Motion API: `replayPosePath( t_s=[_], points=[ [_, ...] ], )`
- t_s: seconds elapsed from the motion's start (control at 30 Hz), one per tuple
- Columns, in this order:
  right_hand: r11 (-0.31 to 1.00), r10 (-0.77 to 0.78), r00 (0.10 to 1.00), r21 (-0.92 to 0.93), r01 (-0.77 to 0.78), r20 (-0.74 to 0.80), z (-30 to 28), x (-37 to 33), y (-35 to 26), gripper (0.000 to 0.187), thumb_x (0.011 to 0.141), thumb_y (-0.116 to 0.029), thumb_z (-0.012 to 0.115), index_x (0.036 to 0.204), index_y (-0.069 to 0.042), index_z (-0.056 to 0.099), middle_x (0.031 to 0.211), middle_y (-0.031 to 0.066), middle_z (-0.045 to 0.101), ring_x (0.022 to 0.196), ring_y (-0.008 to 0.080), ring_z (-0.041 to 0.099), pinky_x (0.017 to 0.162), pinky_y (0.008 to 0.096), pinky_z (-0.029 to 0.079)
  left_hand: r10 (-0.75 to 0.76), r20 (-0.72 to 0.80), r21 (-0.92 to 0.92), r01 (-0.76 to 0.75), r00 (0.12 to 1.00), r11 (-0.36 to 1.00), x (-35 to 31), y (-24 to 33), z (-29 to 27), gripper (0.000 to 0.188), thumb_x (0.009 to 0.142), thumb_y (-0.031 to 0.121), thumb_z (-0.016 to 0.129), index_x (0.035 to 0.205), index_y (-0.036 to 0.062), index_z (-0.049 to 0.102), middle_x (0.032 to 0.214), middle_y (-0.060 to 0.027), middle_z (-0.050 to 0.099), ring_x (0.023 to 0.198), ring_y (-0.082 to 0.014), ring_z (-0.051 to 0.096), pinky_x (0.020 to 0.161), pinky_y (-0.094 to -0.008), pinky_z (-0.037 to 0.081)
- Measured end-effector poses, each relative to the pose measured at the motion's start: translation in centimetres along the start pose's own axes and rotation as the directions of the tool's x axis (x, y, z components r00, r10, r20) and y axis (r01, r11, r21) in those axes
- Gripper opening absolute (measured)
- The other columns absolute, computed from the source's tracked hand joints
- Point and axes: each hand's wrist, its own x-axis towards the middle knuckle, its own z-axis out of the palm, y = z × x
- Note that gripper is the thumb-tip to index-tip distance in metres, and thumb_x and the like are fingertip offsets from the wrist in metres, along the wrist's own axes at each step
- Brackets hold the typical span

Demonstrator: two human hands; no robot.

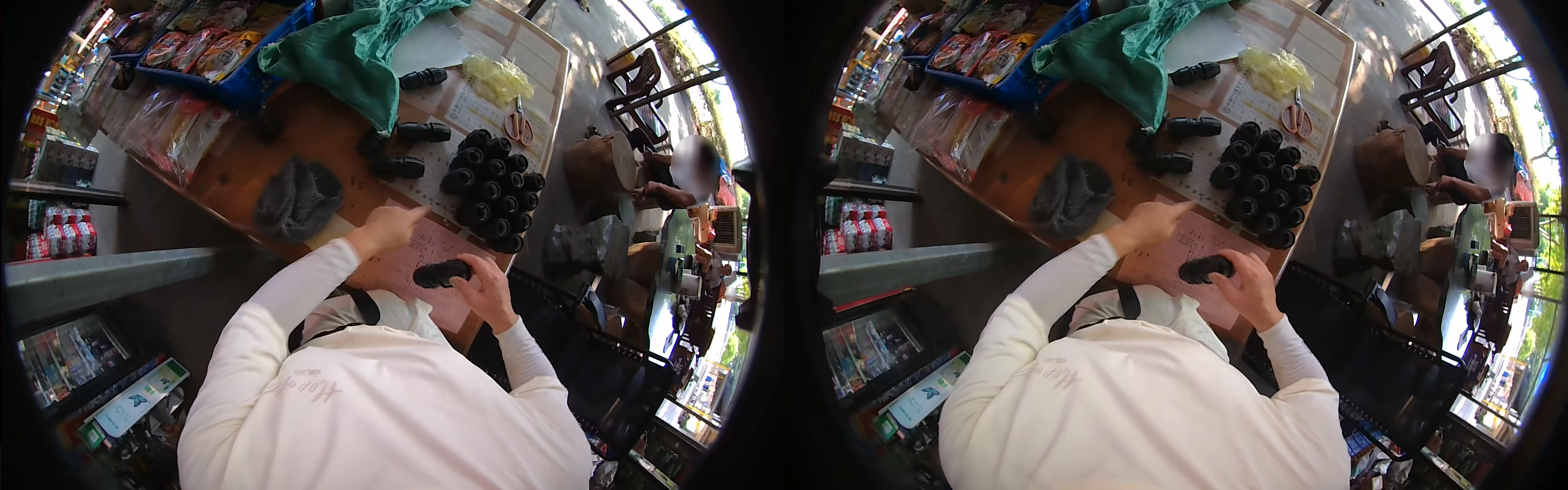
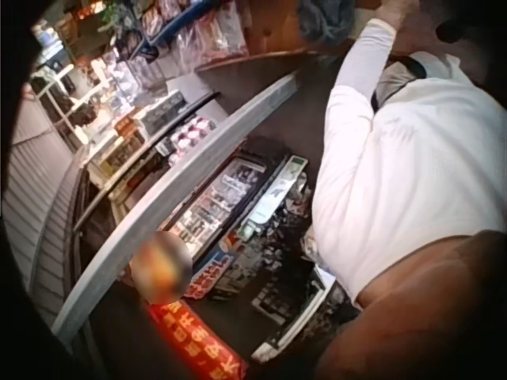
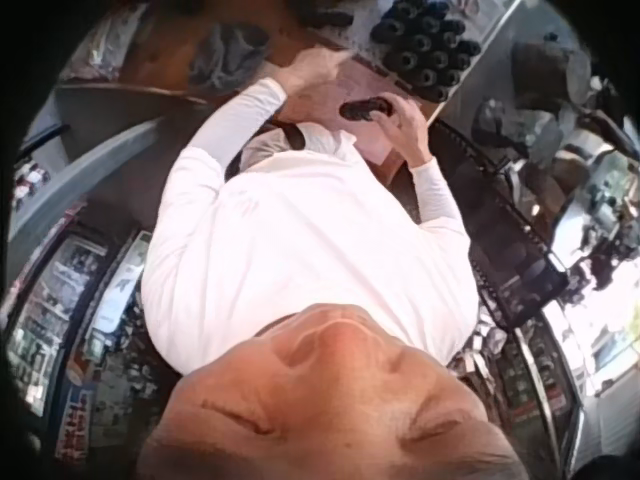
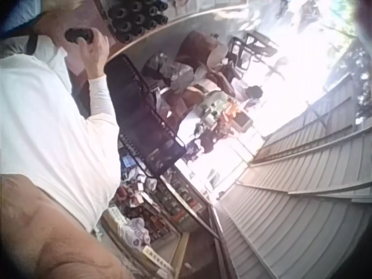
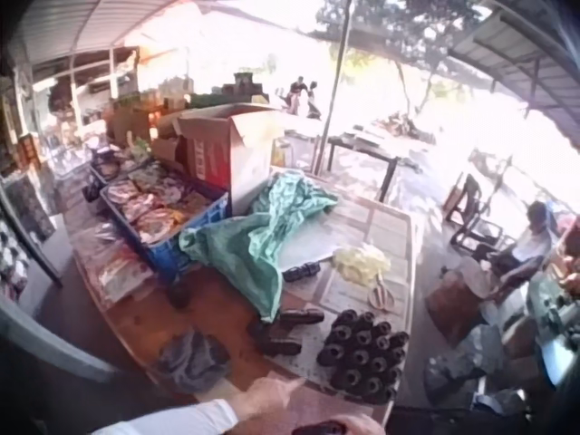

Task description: The person repeatedly picks up small black cylindrical parts from a table, wipes them with a cloth, and attempts to fit them together. The person handles the parts one at a time, rotating and inspecting them before placing them back on the table.

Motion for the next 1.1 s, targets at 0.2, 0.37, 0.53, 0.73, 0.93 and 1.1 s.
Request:
replayPosePath(
  t_s=[0.2, 0.37, 0.53, 0.73, 0.93, 1.1],
  points=[
    [0.982, 0.185, 0.981, 0.03, -0.184, -0.053, -1.0, -2.3, 0.5, 0.039, 0.073, -0.013, 0.078, 0.108, -0.005, 0.066, 0.087, 0.0102, 0.066, 0.074, 0.0264, 0.059, 0.067, 0.0349, 0.048, -0.102, 0.132, 0.441, 0.033, 0.986, 0.897, 8.5, 1.2, 6.3, 0.048, 0.091, 0.02, 0.052, 0.138, 0.0152, 0.051, 0.096, -0.009, 0.073, 0.086, -0.0267, 0.071, 0.071, -0.0406, 0.051],
    [0.979, 0.202, 0.975, 0.018, -0.201, -0.095, -0.6, -2.2, 2.1, 0.04, 0.072, -0.013, 0.079, 0.108, -0.004, 0.066, 0.084, 0.0099, 0.064, 0.072, 0.0264, 0.058, 0.064, 0.0342, 0.048, -0.061, 0.116, 0.518, -0.008, 0.991, 0.855, 8.5, 0.8, 6.0, 0.028, 0.09, 0.022, 0.056, 0.115, 0.0129, 0.065, 0.095, -0.0069, 0.073, 0.083, -0.0245, 0.071, 0.065, -0.0412, 0.05],
    [0.992, 0.035, 0.989, -0.116, -0.052, -0.144, -0.8, 2.1, 1.1, 0.042, 0.069, -0.017, 0.08, 0.108, -0.006, 0.067, 0.084, 0.0071, 0.065, 0.083, 0.0267, 0.058, 0.074, 0.0363, 0.045, -0.224, 0.037, 0.544, 0.169, 0.974, 0.822, 4.6, -1.2, 1.5, 0.024, 0.085, 0.019, 0.06, 0.107, 0.013, 0.069, 0.096, -0.0073, 0.073, 0.086, -0.0263, 0.07, 0.068, -0.0387, 0.05],
    [0.883, -0.21, 0.973, -0.445, 0.146, -0.098, -0.5, 8.0, 0.4, 0.044, 0.069, -0.022, 0.08, 0.109, -0.009, 0.066, 0.088, 0.0032, 0.064, 0.102, 0.0244, 0.053, 0.093, 0.04, 0.035, 0.05, -0.363, 0.409, 0.111, 0.931, 0.906, 2.7, -2.7, -3.3, 0.027, 0.081, 0.013, 0.062, 0.108, 0.01, 0.065, 0.109, -0.0096, 0.066, 0.104, -0.0245, 0.061, 0.084, -0.0374, 0.047],
    [0.799, -0.2, 0.98, -0.581, 0.153, -0.016, 1.3, 10.1, 3.1, 0.044, 0.072, -0.03, 0.079, 0.109, -0.009, 0.066, 0.09, 0.0045, 0.065, 0.103, 0.0247, 0.052, 0.097, 0.0411, 0.033, 0.14, -0.523, 0.543, 0.203, 0.841, 0.815, 6.8, -7.0, -0.8, 0.034, 0.083, 0.008, 0.057, 0.117, 0.0071, 0.058, 0.098, -0.0073, 0.062, 0.093, -0.0237, 0.058, 0.087, -0.0398, 0.042],
    [0.791, -0.186, 0.981, -0.601, 0.115, -0.056, 1.3, 10.6, 2.3, 0.042, 0.074, -0.031, 0.079, 0.108, -0.009, 0.066, 0.093, 0.0051, 0.066, 0.104, 0.0248, 0.052, 0.099, 0.0419, 0.032, -0.08, -0.467, 0.043, 0.112, 0.881, 0.993, 2.3, -6.0, -1.6, 0.05, 0.08, 0.01, 0.066, 0.128, 0.003, 0.055, 0.111, -0.0127, 0.064, 0.102, -0.0289, 0.061, 0.093, -0.039, 0.045]
  ],
)
